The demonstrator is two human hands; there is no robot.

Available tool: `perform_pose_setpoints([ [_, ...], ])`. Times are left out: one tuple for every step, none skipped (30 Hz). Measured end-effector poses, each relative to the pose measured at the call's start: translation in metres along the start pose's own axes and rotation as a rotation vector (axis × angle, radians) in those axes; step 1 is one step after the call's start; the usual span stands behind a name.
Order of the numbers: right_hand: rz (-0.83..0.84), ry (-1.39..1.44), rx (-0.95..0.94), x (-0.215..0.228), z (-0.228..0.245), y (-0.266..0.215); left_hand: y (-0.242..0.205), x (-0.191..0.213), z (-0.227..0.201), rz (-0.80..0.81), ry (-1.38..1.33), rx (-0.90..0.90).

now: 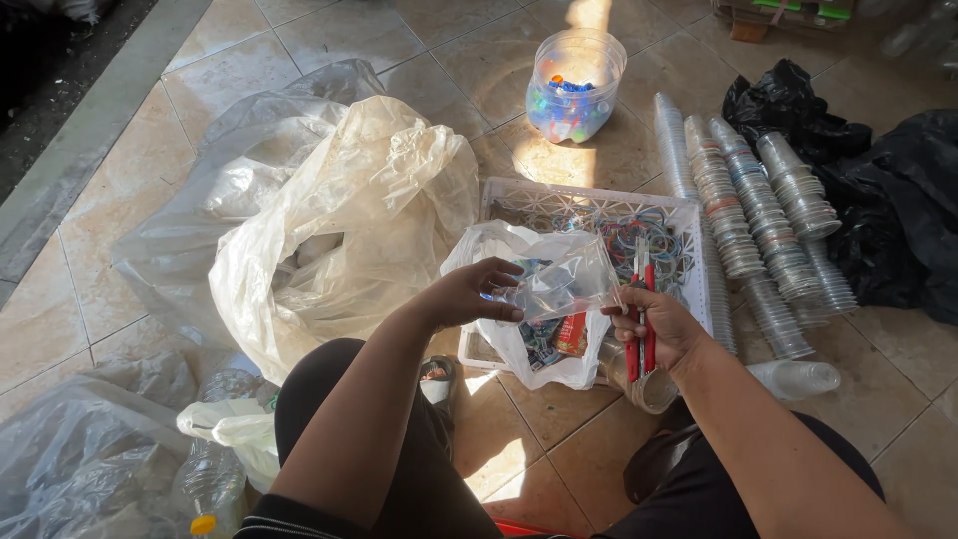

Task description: Sorting and packing plastic cups and lids into bags and containers

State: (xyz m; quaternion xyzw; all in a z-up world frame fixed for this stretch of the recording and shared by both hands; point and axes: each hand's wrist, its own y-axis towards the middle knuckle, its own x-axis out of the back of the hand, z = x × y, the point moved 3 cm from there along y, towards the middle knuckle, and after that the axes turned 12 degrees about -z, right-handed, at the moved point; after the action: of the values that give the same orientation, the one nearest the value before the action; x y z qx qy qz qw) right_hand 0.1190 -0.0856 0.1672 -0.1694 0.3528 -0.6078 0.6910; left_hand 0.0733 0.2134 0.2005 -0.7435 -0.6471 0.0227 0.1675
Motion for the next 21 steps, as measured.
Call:
perform_pose_setpoints([
  [0.005,0.001,-0.006,0.002,-0.001,0.005,-0.001,0.000,0.001,-0.004,0.003,0.006],
  [0.006,0.019,-0.015,0.005,-0.002,0.009,0.000,-0.001,0.001,-0.008,-0.036,0.023],
  [0.006,0.038,-0.024,0.008,-0.003,0.014,0.000,-0.002,0.002,-0.013,-0.075,0.040],
  [0.008,0.039,-0.032,0.003,-0.003,0.009,0.006,-0.003,0.009,-0.015,-0.075,0.048],
  [-0.158,-0.071,0.079,0.003,0.000,0.006,0.012,-0.002,0.015,-0.073,-0.033,0.029],
  [-0.324,-0.179,0.193,0.002,0.004,0.001,0.020,0.000,0.020,-0.129,0.012,0.008],
  [-0.323,-0.177,0.187,0.006,0.002,0.008,0.022,0.002,0.026,-0.129,0.014,0.014],
  [-0.326,-0.219,0.268,0.011,0.002,0.015,0.026,0.005,0.031,-0.173,0.074,-0.021],
  [-0.330,-0.261,0.348,0.015,0.003,0.021,0.029,0.007,0.036,-0.216,0.133,-0.057],
  [-0.328,-0.261,0.344,0.009,0.003,0.019,0.028,0.006,0.035,-0.217,0.134,-0.052],
  [-0.327,-0.299,0.355,0.002,0.003,0.016,0.028,0.005,0.033,-0.219,0.187,-0.072],
  [-0.327,-0.335,0.366,-0.005,0.003,0.013,0.027,0.005,0.030,-0.219,0.242,-0.093],
  [-0.326,-0.333,0.362,-0.006,-0.001,0.016,0.024,0.005,0.025,-0.218,0.244,-0.089],
  [-0.325,-0.344,0.378,-0.006,-0.004,0.018,0.020,0.005,0.019,-0.227,0.269,-0.108],
  [-0.324,-0.356,0.395,-0.006,-0.008,0.020,0.016,0.005,0.012,-0.237,0.294,-0.126],
  [-0.322,-0.356,0.392,-0.010,-0.006,0.015,0.014,0.007,0.012,-0.238,0.295,-0.123],
  [-0.307,-0.358,0.373,-0.014,-0.004,0.010,0.012,0.009,0.011,-0.244,0.275,-0.141],
  [-0.293,-0.361,0.356,-0.018,-0.003,0.005,0.010,0.010,0.009,-0.252,0.255,-0.159],
  [-0.291,-0.362,0.355,-0.018,-0.003,0.004,0.008,0.012,0.006,-0.253,0.255,-0.158],
  [-0.274,-0.358,0.352,-0.018,-0.002,0.004,0.006,0.014,0.003,-0.261,0.221,-0.161],
  [-0.258,-0.354,0.350,-0.019,-0.002,0.003,0.003,0.016,-0.001,-0.268,0.187,-0.164],
])
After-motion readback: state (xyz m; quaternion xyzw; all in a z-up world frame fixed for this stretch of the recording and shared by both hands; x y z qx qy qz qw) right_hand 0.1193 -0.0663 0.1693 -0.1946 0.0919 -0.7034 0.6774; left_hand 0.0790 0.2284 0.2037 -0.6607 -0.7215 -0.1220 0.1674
